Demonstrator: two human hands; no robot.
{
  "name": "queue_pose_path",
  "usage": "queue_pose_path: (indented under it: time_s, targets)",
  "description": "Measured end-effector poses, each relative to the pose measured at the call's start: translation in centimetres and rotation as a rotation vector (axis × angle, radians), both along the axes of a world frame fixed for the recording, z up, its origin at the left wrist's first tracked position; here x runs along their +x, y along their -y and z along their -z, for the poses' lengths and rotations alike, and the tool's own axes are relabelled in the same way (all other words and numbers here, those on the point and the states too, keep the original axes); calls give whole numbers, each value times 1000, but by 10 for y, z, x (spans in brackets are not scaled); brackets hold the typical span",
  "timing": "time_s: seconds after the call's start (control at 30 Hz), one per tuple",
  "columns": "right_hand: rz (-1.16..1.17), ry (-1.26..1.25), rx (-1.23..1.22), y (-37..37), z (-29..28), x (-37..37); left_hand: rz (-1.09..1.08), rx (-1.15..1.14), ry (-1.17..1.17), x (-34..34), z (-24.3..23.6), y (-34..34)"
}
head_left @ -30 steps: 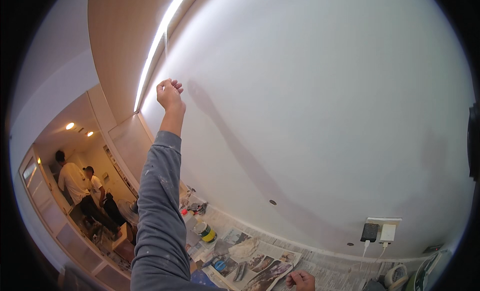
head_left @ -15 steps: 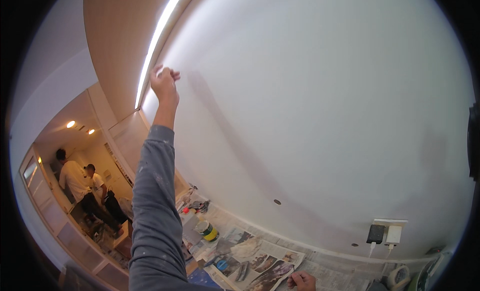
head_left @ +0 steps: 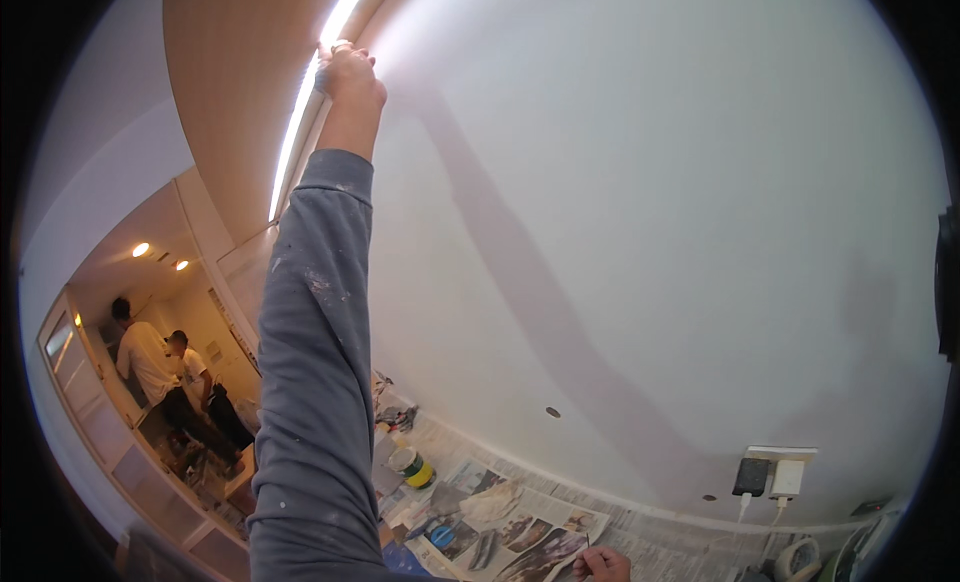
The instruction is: The person installs a curved LED light strip along the ceiling edge, using a small tool to secure the fixture. Another person assists by holding a large cardboard sheet against the wall to protect the surface during the installation.
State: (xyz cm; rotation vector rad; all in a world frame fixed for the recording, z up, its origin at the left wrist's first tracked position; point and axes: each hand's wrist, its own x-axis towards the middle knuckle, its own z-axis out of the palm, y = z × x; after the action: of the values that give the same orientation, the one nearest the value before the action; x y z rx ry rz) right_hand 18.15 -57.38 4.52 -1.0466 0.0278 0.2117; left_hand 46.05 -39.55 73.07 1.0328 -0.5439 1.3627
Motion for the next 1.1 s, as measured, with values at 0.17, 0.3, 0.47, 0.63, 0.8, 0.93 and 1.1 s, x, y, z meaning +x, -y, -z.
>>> queue_pose_path:
  time_s: [0.17, 0.3, 0.47, 0.63, 0.8, 0.93, 1.1]
  targets:
    - [-9, -29, 19, 1, 20, 1, 28, -107, -41, -7, 3, 41]
    - [-35, -16, 65, 3, 31, -3, 81, -143, 30, 7, 4, 37]
    - [-27, -30, 66, 7, 35, -6, 306, -177, 41, 19, -10, 18]
    - [-30, -42, 59, 12, 37, -6, 1, -91, 102, 22, -1, 27]
    - [-5, -48, 39, 15, 32, -7, -79, -307, -34, 12, -14, 19]
    - [-20, -26, 8, 15, 40, -4, -94, -247, 111, 19, -35, -16]
    - [0, -38, 20, 13, 46, -4, -75, -256, 152, 28, -35, -13]
